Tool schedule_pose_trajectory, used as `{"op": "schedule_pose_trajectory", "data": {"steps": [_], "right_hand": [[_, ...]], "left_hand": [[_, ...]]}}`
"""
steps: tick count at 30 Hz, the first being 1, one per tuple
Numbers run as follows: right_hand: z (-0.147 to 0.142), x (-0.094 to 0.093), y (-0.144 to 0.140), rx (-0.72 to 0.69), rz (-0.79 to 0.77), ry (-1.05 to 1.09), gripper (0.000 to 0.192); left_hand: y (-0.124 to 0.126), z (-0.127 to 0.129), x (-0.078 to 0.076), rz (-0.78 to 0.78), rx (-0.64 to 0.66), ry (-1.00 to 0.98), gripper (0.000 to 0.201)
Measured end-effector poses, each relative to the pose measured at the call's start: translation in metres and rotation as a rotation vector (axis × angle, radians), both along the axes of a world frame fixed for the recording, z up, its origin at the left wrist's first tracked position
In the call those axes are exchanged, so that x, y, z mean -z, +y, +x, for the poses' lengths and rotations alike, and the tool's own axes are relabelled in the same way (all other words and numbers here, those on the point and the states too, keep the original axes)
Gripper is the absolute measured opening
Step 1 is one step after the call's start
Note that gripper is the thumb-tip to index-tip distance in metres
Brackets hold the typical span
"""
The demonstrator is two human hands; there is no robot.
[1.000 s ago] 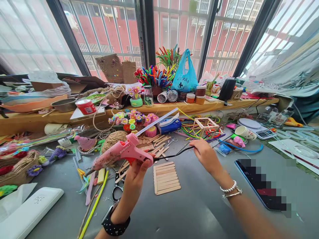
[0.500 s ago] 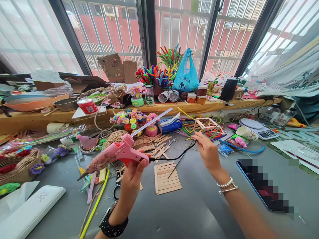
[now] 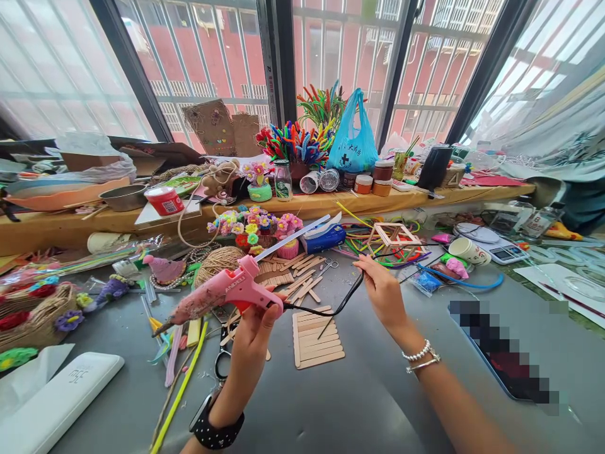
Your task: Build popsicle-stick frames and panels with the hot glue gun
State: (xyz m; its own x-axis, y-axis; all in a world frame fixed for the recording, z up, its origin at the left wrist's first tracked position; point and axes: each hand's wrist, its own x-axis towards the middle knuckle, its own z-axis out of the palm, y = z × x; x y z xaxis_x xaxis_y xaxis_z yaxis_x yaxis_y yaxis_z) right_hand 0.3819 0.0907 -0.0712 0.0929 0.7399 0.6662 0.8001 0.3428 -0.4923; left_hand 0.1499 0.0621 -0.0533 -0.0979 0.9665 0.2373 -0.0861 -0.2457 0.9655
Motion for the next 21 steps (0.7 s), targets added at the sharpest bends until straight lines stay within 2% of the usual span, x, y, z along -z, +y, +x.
{"op": "schedule_pose_trajectory", "data": {"steps": [5,11,16,18,21], "right_hand": [[0.008,0.008,0.001,-0.001,-0.019,-0.021,0.028],[0.009,0.009,-0.001,0.009,-0.023,-0.035,0.029],[0.013,0.014,-0.004,0.002,-0.029,-0.041,0.038],[0.011,0.011,-0.007,-0.03,-0.039,-0.02,0.04],[-0.001,-0.003,-0.018,-0.151,-0.105,0.103,0.033]], "left_hand": [[-0.002,0.001,-0.001,0.011,0.019,0.057,0.036],[-0.001,-0.002,-0.003,-0.033,0.102,0.141,0.04],[-0.004,0.003,0.004,-0.032,0.136,0.082,0.039],[-0.005,0.006,0.009,-0.037,0.173,0.078,0.036],[-0.008,0.008,0.015,-0.062,0.288,0.133,0.033]]}}
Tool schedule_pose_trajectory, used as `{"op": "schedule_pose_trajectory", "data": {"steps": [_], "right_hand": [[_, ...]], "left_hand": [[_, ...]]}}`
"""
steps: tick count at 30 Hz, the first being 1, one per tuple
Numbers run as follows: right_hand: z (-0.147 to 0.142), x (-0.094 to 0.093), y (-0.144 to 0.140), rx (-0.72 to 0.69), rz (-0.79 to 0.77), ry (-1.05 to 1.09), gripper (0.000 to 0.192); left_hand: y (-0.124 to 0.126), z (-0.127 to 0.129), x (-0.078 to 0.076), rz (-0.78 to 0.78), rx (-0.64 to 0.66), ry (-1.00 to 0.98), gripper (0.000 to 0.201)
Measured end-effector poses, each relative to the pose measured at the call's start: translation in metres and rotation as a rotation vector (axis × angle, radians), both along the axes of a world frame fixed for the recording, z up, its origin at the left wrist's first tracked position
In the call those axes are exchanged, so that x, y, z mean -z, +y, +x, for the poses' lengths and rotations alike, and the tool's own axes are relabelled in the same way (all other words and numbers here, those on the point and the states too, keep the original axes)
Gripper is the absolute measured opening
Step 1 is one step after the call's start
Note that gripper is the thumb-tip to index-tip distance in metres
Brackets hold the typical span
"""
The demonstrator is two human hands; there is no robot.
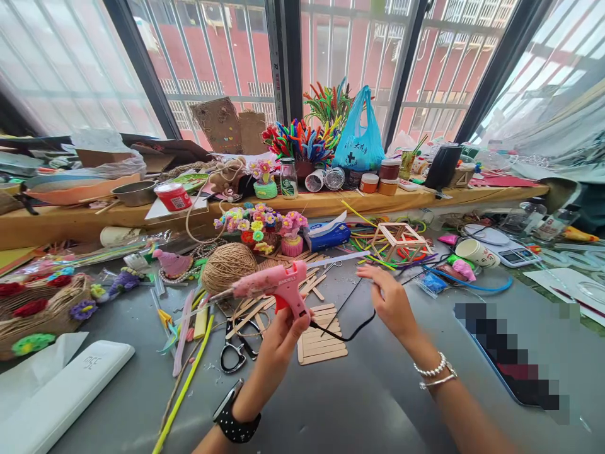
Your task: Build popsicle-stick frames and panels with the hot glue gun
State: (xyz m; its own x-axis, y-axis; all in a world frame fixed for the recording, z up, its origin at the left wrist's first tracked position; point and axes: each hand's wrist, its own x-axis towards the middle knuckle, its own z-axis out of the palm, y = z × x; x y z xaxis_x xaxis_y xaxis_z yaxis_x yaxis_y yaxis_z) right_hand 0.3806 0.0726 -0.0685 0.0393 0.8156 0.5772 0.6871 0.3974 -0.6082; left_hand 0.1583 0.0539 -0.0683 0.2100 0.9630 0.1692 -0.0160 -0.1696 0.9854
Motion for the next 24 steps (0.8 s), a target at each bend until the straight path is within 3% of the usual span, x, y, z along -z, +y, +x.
{"op": "schedule_pose_trajectory", "data": {"steps": [2,6,8,12,17,20,24], "right_hand": [[-0.015,-0.011,-0.008,-0.164,-0.143,0.145,0.026],[-0.047,-0.023,-0.015,-0.568,-0.367,0.428,0.031],[-0.06,-0.025,-0.015,-0.665,-0.489,0.538,0.034],[-0.072,-0.025,-0.015,-0.605,-0.692,0.759,0.024],[-0.061,-0.017,-0.015,-0.631,-0.69,1.015,0.02],[-0.048,-0.01,-0.011,-0.558,-0.641,1.1,0.017],[-0.033,-0.004,-0.005,-0.409,-0.612,1.014,0.019]], "left_hand": [[-0.002,0.002,0.001,-0.015,0.075,0.022,0.034],[-0.008,0.011,0.0,-0.021,0.176,0.026,0.033],[-0.01,0.017,0.002,-0.015,0.234,0.034,0.03],[-0.012,0.026,0.007,-0.019,0.327,0.025,0.036],[-0.009,0.015,0.006,0.048,0.392,0.127,0.033],[-0.002,-0.005,0.01,0.115,0.28,0.234,0.029],[0.009,-0.03,0.022,0.164,0.033,0.411,0.025]]}}
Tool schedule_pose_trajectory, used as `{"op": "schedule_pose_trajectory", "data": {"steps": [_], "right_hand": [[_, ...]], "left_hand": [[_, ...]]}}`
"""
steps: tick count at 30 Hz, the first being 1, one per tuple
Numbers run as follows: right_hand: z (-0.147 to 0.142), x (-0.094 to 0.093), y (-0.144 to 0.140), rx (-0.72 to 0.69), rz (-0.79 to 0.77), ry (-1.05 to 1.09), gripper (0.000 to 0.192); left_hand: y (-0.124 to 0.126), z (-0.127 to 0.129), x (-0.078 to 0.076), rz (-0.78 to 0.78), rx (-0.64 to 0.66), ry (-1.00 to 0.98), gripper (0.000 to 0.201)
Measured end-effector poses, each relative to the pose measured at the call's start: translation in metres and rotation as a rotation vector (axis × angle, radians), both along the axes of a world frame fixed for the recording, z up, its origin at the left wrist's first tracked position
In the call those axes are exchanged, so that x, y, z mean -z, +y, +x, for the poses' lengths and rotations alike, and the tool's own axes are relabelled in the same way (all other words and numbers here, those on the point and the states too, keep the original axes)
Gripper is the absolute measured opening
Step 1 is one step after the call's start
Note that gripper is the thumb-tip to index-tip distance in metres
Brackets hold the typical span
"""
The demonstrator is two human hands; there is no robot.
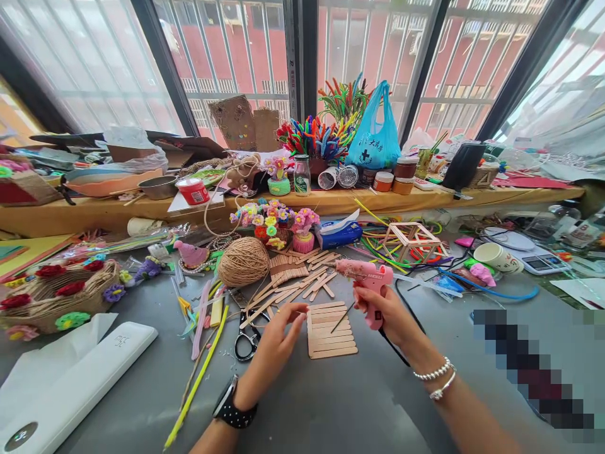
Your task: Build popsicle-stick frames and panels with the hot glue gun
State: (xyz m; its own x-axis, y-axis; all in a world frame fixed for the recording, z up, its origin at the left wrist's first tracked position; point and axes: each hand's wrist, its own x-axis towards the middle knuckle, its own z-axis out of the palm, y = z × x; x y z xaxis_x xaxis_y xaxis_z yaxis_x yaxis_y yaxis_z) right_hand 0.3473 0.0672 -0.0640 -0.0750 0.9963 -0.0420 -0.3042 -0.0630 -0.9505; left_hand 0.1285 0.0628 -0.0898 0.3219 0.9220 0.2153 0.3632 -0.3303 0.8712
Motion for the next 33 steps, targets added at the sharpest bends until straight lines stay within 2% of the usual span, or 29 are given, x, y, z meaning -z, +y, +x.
{"op": "schedule_pose_trajectory", "data": {"steps": [3,7,11,13,17,21,23,26,29,33], "right_hand": [[0.007,0.002,-0.001,0.054,-0.079,-0.208,0.023],[0.014,0.002,-0.006,0.049,-0.102,-0.422,0.029],[0.017,0.0,-0.004,-0.015,0.048,-0.422,0.032],[0.017,0.001,-0.001,-0.01,0.07,-0.442,0.032],[0.017,0.008,0.001,0.089,0.003,-0.492,0.033],[0.019,0.014,0.0,0.199,-0.089,-0.543,0.036],[0.021,0.015,0.0,0.204,-0.078,-0.548,0.036],[0.024,0.016,0.001,0.212,-0.118,-0.528,0.032],[0.027,0.018,0.003,0.224,-0.149,-0.521,0.031],[0.031,0.023,0.005,0.235,-0.102,-0.529,0.026]], "left_hand": [[0.002,-0.008,0.006,0.045,-0.059,0.128,0.024],[-0.001,-0.007,0.01,0.132,-0.041,0.245,0.022],[-0.002,-0.006,0.012,0.239,-0.025,0.342,0.022],[-0.003,-0.005,0.011,0.282,-0.021,0.384,0.022],[-0.008,0.002,0.009,0.358,0.02,0.443,0.026],[-0.019,0.02,0.009,0.428,0.106,0.493,0.032],[-0.023,0.029,0.01,0.424,0.129,0.517,0.035],[-0.023,0.041,0.008,0.352,0.08,0.577,0.035],[-0.018,0.051,-0.001,0.25,0.003,0.743,0.022],[-0.009,0.067,-0.015,0.16,0.016,0.922,0.016]]}}
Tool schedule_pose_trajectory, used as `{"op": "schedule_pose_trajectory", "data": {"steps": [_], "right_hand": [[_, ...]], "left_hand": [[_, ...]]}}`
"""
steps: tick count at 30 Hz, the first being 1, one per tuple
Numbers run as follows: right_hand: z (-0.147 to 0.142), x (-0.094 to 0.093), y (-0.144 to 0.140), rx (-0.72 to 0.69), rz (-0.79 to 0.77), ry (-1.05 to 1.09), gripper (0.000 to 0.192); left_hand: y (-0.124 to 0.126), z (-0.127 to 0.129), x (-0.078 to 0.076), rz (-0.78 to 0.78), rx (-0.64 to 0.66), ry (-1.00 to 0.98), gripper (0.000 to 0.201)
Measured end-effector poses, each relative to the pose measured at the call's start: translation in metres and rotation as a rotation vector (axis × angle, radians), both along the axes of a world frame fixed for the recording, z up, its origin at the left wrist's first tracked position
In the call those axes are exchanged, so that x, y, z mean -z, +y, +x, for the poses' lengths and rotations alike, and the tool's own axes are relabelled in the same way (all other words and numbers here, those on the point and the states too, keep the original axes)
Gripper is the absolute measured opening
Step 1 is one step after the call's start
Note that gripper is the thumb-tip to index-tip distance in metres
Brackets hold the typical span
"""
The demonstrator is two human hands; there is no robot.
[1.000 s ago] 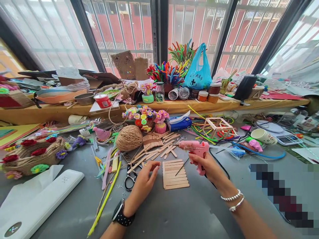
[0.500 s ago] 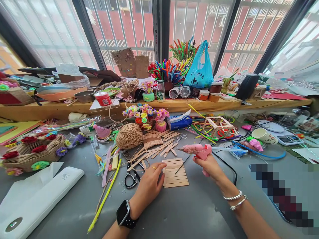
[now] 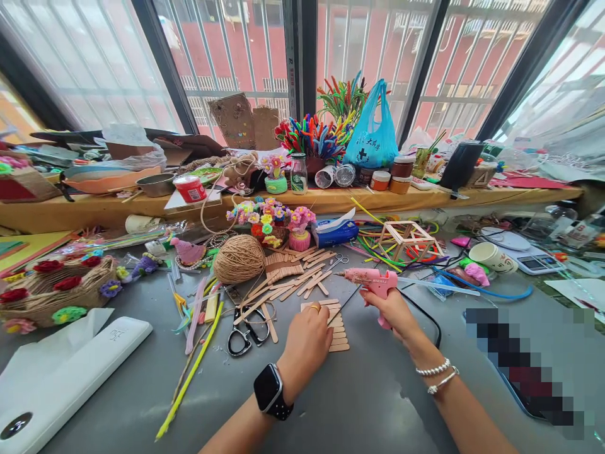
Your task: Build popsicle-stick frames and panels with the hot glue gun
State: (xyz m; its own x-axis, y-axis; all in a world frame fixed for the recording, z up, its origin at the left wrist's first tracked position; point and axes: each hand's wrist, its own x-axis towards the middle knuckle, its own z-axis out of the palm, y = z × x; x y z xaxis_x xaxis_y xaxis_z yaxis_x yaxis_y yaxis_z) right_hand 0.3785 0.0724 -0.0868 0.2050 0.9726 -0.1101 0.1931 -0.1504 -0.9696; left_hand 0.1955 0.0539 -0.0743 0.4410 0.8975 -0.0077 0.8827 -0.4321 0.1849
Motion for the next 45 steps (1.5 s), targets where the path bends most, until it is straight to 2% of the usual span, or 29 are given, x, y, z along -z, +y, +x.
{"op": "schedule_pose_trajectory", "data": {"steps": [8,17,21,25,30,34,37,40,45], "right_hand": [[0.003,0.005,0.004,0.004,0.066,0.046,0.021],[0.006,0.004,0.003,0.009,0.102,0.141,0.022],[0.008,0.003,0.004,0.044,0.103,0.197,0.025],[0.011,0.002,0.005,0.086,0.094,0.245,0.03],[0.015,-0.001,0.002,0.064,0.026,0.262,0.029],[0.015,0.0,0.001,0.04,0.029,0.281,0.029],[0.016,0.004,0.003,0.046,0.029,0.314,0.032],[0.015,0.007,0.005,0.056,0.028,0.32,0.033],[0.015,0.007,0.006,0.066,0.032,0.32,0.032]], "left_hand": [[0.008,0.023,-0.004,-0.058,-0.048,0.09,0.026],[0.008,0.026,0.003,-0.045,-0.032,0.058,0.028],[0.002,0.031,0.004,-0.056,-0.014,0.017,0.023],[-0.011,0.049,0.0,-0.095,0.021,-0.033,0.022],[-0.03,0.068,-0.003,-0.131,0.139,-0.112,0.024],[-0.023,0.049,0.001,-0.037,0.255,-0.206,0.017],[-0.006,0.022,0.01,0.104,0.281,-0.213,0.028],[0.009,0.002,0.019,0.172,0.272,-0.217,0.036],[0.02,-0.005,0.027,0.197,0.309,-0.164,0.045]]}}
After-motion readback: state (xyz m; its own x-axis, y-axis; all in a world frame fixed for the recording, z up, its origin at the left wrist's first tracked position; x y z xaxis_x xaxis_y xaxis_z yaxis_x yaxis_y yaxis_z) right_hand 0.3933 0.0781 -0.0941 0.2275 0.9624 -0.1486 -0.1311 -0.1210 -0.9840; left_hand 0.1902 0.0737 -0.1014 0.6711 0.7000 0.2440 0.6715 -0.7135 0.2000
